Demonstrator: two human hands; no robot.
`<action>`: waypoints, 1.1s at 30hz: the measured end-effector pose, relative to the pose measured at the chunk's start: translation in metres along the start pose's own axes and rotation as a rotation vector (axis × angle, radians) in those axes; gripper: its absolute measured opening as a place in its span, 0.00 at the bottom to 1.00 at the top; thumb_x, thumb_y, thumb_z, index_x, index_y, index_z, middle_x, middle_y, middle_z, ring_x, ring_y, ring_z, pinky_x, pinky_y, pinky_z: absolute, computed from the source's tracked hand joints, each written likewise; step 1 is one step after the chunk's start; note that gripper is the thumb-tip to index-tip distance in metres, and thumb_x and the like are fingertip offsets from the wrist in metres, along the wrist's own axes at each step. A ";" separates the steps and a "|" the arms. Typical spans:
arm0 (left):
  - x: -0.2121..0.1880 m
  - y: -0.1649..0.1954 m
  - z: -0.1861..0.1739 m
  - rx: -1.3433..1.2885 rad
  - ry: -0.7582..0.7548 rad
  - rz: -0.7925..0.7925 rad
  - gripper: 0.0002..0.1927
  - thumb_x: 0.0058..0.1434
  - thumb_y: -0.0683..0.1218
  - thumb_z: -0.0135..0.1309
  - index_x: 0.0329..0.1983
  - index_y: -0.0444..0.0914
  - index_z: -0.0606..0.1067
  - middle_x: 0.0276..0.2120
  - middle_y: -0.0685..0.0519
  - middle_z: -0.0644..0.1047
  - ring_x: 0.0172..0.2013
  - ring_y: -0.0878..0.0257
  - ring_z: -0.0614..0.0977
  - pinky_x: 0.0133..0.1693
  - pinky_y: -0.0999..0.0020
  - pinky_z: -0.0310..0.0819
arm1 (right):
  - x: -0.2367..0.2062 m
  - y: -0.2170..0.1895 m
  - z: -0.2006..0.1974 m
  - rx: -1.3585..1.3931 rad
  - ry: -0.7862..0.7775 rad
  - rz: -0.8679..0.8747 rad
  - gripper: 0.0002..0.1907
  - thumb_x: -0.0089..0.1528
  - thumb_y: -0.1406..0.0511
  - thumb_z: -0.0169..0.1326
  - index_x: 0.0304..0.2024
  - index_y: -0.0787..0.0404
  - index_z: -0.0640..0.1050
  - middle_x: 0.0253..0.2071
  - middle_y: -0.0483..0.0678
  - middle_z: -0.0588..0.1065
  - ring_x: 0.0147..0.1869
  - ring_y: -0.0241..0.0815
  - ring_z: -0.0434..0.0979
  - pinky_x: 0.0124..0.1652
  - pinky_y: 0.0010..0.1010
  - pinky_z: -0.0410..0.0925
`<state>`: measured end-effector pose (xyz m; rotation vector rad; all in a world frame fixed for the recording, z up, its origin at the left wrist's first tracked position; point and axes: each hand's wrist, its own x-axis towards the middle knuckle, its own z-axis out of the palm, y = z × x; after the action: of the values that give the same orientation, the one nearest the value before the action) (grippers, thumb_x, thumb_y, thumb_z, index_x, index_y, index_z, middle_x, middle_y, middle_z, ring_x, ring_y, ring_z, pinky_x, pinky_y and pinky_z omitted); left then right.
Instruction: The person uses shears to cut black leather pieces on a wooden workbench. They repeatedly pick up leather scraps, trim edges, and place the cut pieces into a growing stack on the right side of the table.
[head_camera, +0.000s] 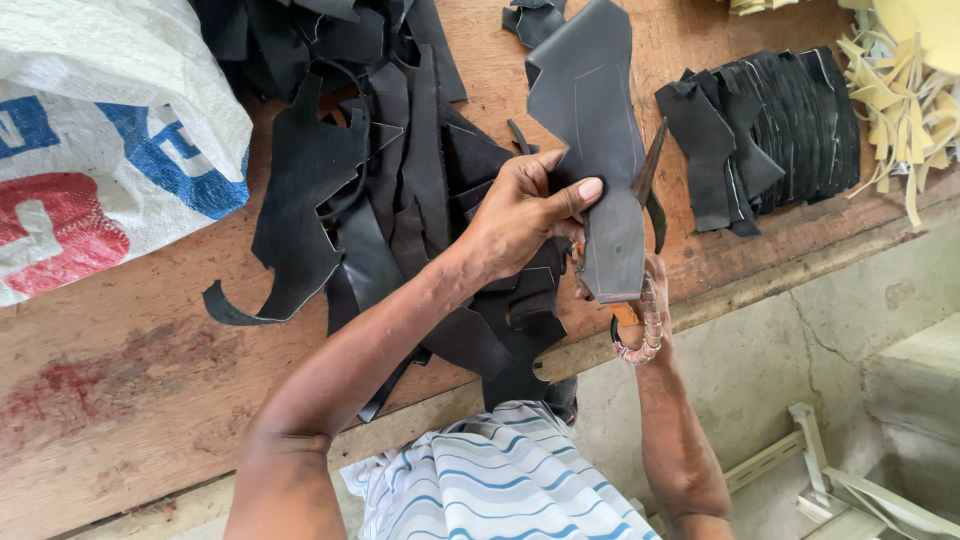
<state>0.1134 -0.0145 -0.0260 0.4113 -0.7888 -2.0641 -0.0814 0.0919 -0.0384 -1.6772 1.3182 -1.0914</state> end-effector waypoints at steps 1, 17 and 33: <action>0.000 0.000 0.000 -0.003 0.005 0.000 0.13 0.69 0.43 0.58 0.51 0.29 0.76 0.36 0.50 0.81 0.33 0.67 0.84 0.34 0.71 0.84 | 0.000 -0.001 0.000 -0.018 -0.002 -0.017 0.21 0.69 0.54 0.51 0.47 0.67 0.77 0.40 0.51 0.75 0.40 0.39 0.77 0.40 0.31 0.72; 0.000 0.005 -0.002 -0.067 -0.048 0.014 0.13 0.70 0.42 0.57 0.52 0.28 0.75 0.37 0.48 0.82 0.35 0.64 0.85 0.35 0.67 0.85 | 0.004 -0.011 0.000 -0.286 0.005 -0.249 0.12 0.69 0.61 0.49 0.44 0.62 0.76 0.30 0.43 0.74 0.30 0.32 0.76 0.32 0.27 0.69; -0.001 0.007 -0.006 -0.044 -0.054 -0.017 0.15 0.68 0.43 0.58 0.55 0.30 0.75 0.37 0.51 0.81 0.34 0.67 0.84 0.35 0.70 0.84 | 0.004 -0.025 0.001 -0.360 0.005 -0.362 0.10 0.71 0.64 0.48 0.44 0.66 0.76 0.27 0.40 0.73 0.25 0.30 0.74 0.29 0.27 0.67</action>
<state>0.1210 -0.0190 -0.0261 0.3401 -0.7727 -2.1122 -0.0707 0.0929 -0.0159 -2.2475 1.3019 -1.1035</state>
